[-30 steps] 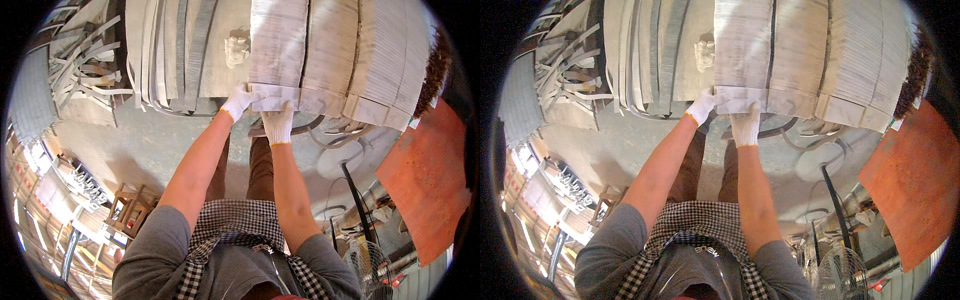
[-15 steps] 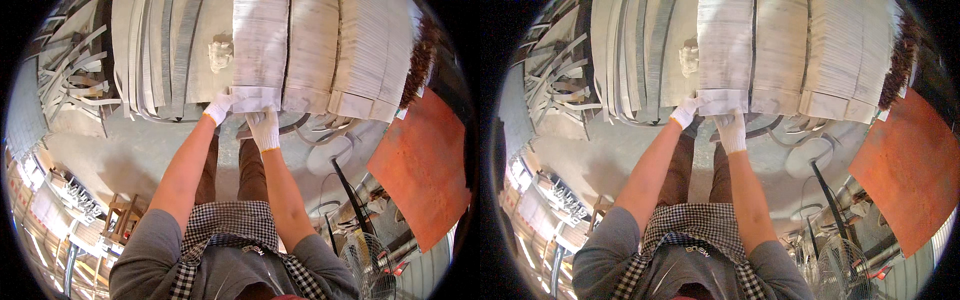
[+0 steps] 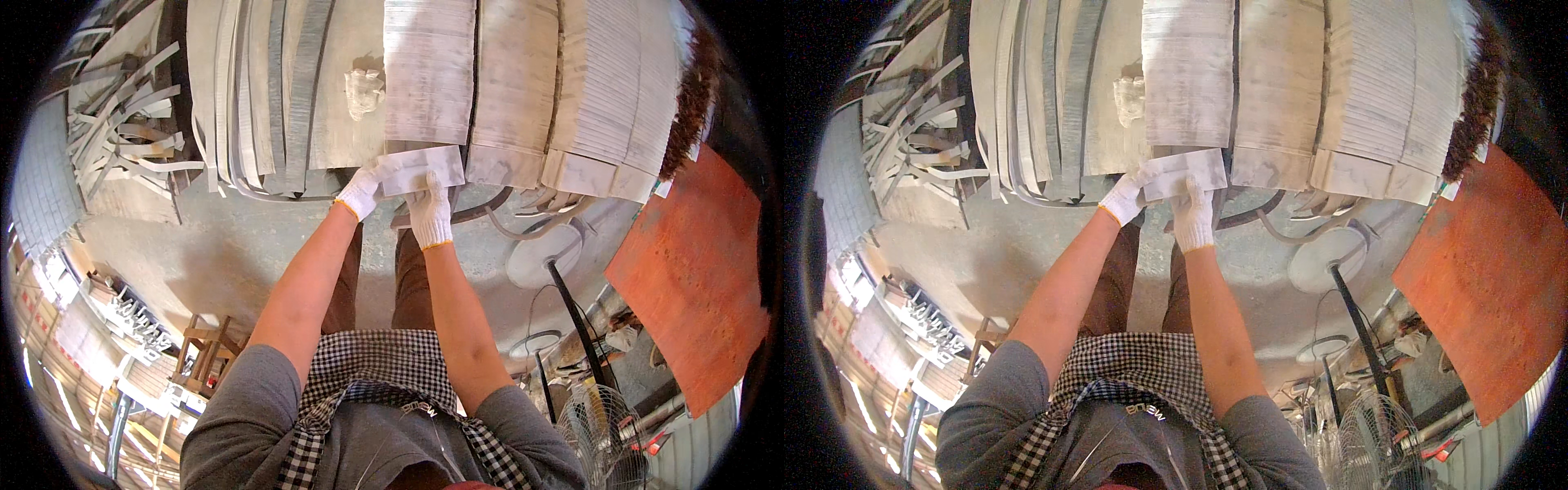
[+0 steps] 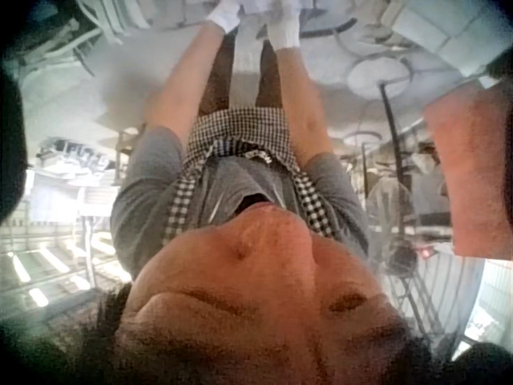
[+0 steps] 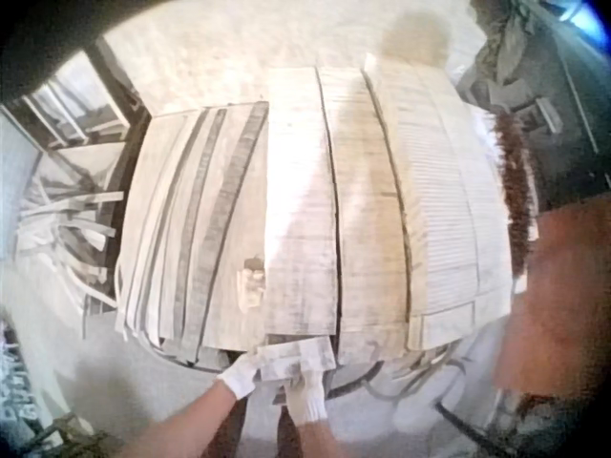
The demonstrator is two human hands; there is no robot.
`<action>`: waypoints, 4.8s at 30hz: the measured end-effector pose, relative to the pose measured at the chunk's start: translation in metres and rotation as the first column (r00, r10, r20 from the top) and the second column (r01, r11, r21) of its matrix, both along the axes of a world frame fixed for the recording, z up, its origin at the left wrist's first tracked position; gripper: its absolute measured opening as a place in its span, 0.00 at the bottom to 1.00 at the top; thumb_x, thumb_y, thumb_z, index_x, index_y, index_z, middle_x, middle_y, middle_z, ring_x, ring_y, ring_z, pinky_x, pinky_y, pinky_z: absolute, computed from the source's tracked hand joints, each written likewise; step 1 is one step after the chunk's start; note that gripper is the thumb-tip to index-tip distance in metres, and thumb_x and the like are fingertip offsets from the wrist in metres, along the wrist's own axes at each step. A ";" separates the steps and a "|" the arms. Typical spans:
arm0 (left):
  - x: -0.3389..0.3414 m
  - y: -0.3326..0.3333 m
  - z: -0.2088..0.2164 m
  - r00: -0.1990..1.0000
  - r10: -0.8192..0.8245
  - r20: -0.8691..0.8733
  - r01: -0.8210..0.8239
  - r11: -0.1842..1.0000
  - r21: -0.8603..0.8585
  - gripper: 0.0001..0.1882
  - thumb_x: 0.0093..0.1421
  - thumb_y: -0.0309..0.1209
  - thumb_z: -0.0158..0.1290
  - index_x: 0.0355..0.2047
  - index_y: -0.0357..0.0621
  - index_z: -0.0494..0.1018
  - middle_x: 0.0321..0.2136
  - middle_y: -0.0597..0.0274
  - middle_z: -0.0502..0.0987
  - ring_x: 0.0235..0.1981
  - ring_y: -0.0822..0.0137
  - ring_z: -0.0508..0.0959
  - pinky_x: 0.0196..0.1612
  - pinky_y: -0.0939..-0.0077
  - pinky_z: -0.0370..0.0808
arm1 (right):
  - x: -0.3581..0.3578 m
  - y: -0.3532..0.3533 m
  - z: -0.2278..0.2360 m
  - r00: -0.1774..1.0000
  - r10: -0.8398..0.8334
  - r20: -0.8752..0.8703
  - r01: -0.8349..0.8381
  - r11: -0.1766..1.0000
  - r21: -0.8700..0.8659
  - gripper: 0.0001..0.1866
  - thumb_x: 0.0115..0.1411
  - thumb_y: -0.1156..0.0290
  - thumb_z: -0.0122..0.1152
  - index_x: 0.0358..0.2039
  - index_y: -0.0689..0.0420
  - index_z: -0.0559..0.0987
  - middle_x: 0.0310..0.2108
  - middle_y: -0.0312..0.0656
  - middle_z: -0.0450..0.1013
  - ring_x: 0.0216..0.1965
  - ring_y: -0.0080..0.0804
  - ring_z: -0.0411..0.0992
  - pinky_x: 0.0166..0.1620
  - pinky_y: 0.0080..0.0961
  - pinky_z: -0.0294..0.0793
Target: The person stacks white rectangular tiles on the floor, then moves to a table to pick up more tiles and place them on a stack. The person also uses a red broom to sweep dust off the stacked tiles.
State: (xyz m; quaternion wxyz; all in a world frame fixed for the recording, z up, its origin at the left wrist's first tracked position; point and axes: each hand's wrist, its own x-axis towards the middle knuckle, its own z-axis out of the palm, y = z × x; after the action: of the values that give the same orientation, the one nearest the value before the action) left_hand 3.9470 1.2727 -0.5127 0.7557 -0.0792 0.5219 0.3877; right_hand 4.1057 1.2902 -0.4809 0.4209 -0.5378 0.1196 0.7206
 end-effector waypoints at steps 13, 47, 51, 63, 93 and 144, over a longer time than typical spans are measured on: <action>-0.005 -0.025 0.084 0.979 0.123 0.162 -0.141 0.985 0.101 0.43 0.51 0.55 0.64 0.61 0.43 0.68 0.56 0.62 0.74 0.57 0.63 0.73 0.60 0.61 0.70 | -0.021 -0.021 0.040 0.948 0.251 0.196 -0.259 0.966 0.016 0.35 0.58 0.74 0.66 0.63 0.48 0.60 0.56 0.34 0.66 0.56 0.32 0.67 0.58 0.37 0.68; -0.056 -0.178 0.049 0.900 0.435 0.000 -0.421 0.871 -0.253 0.34 0.62 0.49 0.56 0.59 0.36 0.67 0.45 0.58 0.76 0.44 0.67 0.75 0.50 0.70 0.72 | -0.340 0.153 -0.031 -0.568 -0.362 0.739 -0.610 -0.417 -0.673 0.55 0.43 0.58 0.75 0.68 0.53 0.52 0.53 0.55 0.68 0.52 0.54 0.70 0.55 0.45 0.71; -0.058 -0.173 0.047 0.923 0.384 0.016 -0.370 0.899 -0.233 0.33 0.62 0.49 0.56 0.59 0.37 0.68 0.45 0.58 0.76 0.44 0.68 0.75 0.50 0.70 0.72 | -0.335 0.145 -0.021 -0.532 -0.433 0.728 -0.610 -0.399 -0.684 0.55 0.44 0.57 0.75 0.69 0.52 0.52 0.54 0.54 0.67 0.54 0.52 0.69 0.55 0.44 0.71; -0.066 -0.160 0.058 0.941 0.337 -0.022 -0.331 0.907 -0.261 0.28 0.63 0.43 0.56 0.56 0.36 0.69 0.44 0.59 0.77 0.44 0.67 0.77 0.47 0.71 0.72 | -0.313 0.132 -0.033 -0.547 -0.365 0.753 -0.636 -0.404 -0.657 0.54 0.44 0.57 0.75 0.67 0.51 0.54 0.50 0.53 0.70 0.51 0.52 0.71 0.53 0.44 0.72; -0.182 -0.081 0.027 0.825 0.555 -0.108 -0.535 0.828 0.171 0.46 0.50 0.49 0.68 0.60 0.33 0.63 0.52 0.55 0.74 0.53 0.62 0.74 0.56 0.65 0.71 | -0.247 0.051 -0.001 -0.016 0.979 0.204 -0.949 -0.079 0.306 0.41 0.51 0.64 0.72 0.64 0.58 0.64 0.54 0.42 0.71 0.56 0.32 0.68 0.59 0.31 0.67; -0.040 -0.002 0.048 0.387 -0.356 -0.850 0.436 0.883 -0.172 0.46 0.53 0.42 0.64 0.68 0.41 0.55 0.58 0.39 0.70 0.60 0.48 0.72 0.60 0.61 0.68 | -0.027 0.123 0.046 -0.556 -0.170 0.814 -0.809 -0.114 -0.577 0.46 0.46 0.63 0.71 0.65 0.58 0.63 0.66 0.52 0.59 0.65 0.54 0.56 0.64 0.48 0.59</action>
State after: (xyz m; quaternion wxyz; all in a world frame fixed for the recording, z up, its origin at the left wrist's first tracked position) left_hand 3.9066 1.2707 -0.4643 0.4633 0.2821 0.8153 0.2029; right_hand 4.0792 1.4132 -0.4348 -0.0614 -0.4878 -0.8551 0.1647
